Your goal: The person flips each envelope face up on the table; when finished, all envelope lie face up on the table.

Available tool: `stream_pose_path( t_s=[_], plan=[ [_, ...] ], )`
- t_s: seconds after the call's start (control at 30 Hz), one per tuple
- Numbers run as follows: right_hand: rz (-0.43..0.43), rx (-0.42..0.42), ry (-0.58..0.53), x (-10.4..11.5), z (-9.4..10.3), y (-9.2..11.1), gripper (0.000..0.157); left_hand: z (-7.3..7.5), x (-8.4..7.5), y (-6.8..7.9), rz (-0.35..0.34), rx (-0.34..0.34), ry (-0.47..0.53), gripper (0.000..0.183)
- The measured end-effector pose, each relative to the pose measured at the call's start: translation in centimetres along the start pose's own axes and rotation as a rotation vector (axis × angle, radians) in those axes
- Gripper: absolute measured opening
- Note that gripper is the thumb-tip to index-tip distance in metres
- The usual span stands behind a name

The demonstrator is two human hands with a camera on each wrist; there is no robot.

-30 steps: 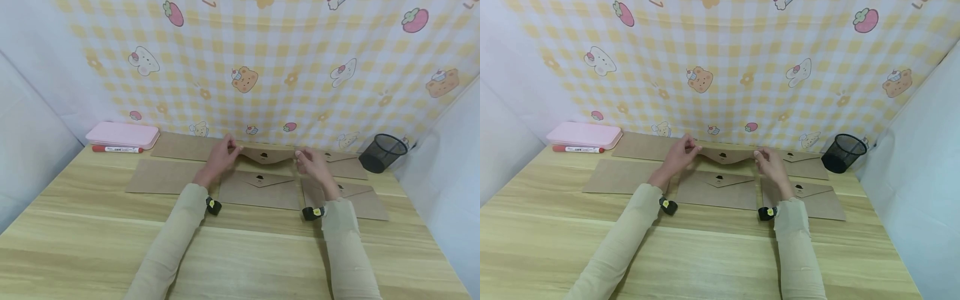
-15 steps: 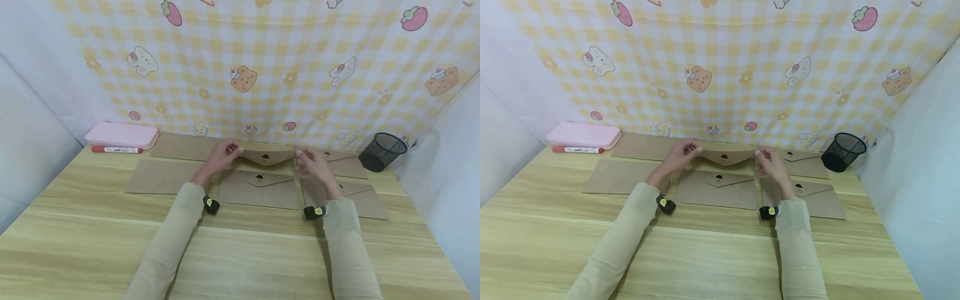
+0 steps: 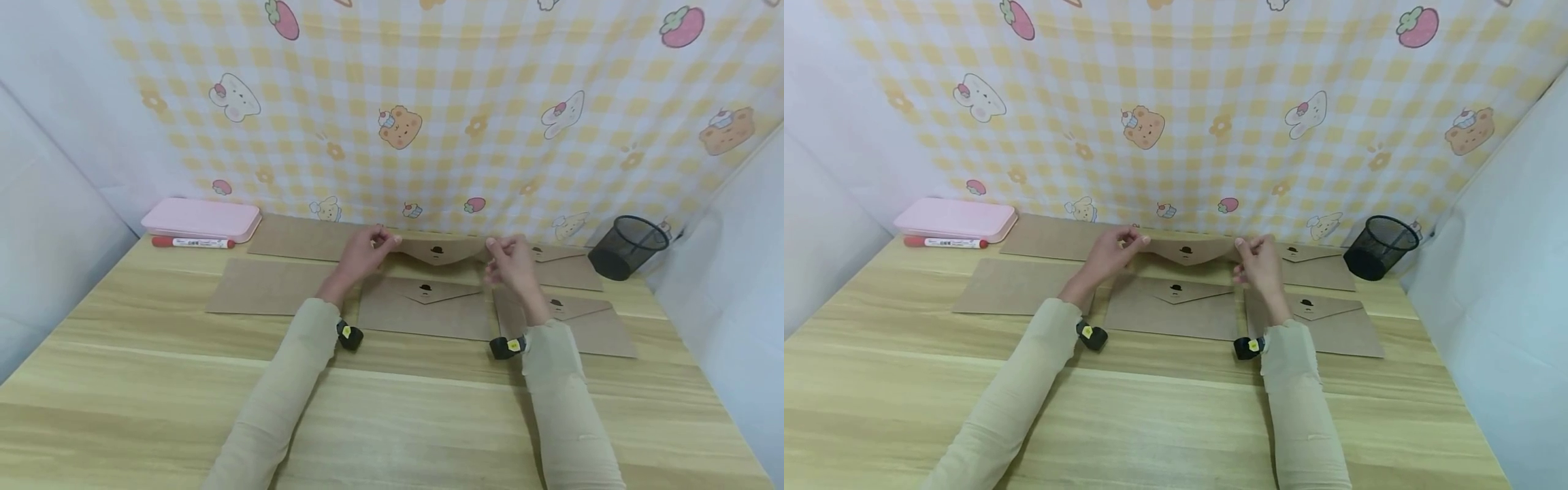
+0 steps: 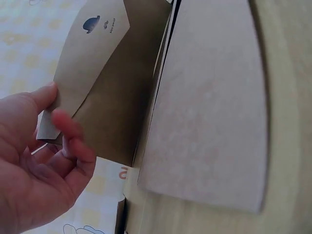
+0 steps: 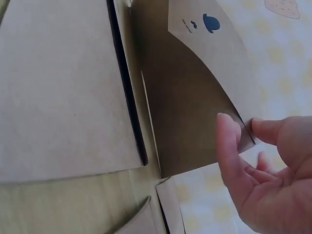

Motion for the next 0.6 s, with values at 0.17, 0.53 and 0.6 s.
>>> stream_pose_path(
  t_s=[0.17,0.53,0.6],
  plan=[
    [0.010,-0.056,-0.002,-0.02,0.04,-0.03,0.026,-0.29,0.48,0.02,0.064,0.015,0.058,0.025],
    [0.035,-0.084,0.021,-0.15,0.17,-0.13,0.039,-0.76,0.80,-0.04,0.036,0.077,-0.064,0.041],
    [0.043,-0.090,0.045,-0.16,0.30,-0.18,0.040,-0.84,0.90,-0.03,0.042,0.088,-0.054,0.040]
  ],
)
Point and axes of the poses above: each hand's wrist, its own y-axis away from the middle knuckle, its own z-axis out of the back of the hand, x = y × z, the point moved 8 cm from there along -y, towards the middle knuckle, and after that the axes turned 14 degrees about -x, right-handed, at the moved point
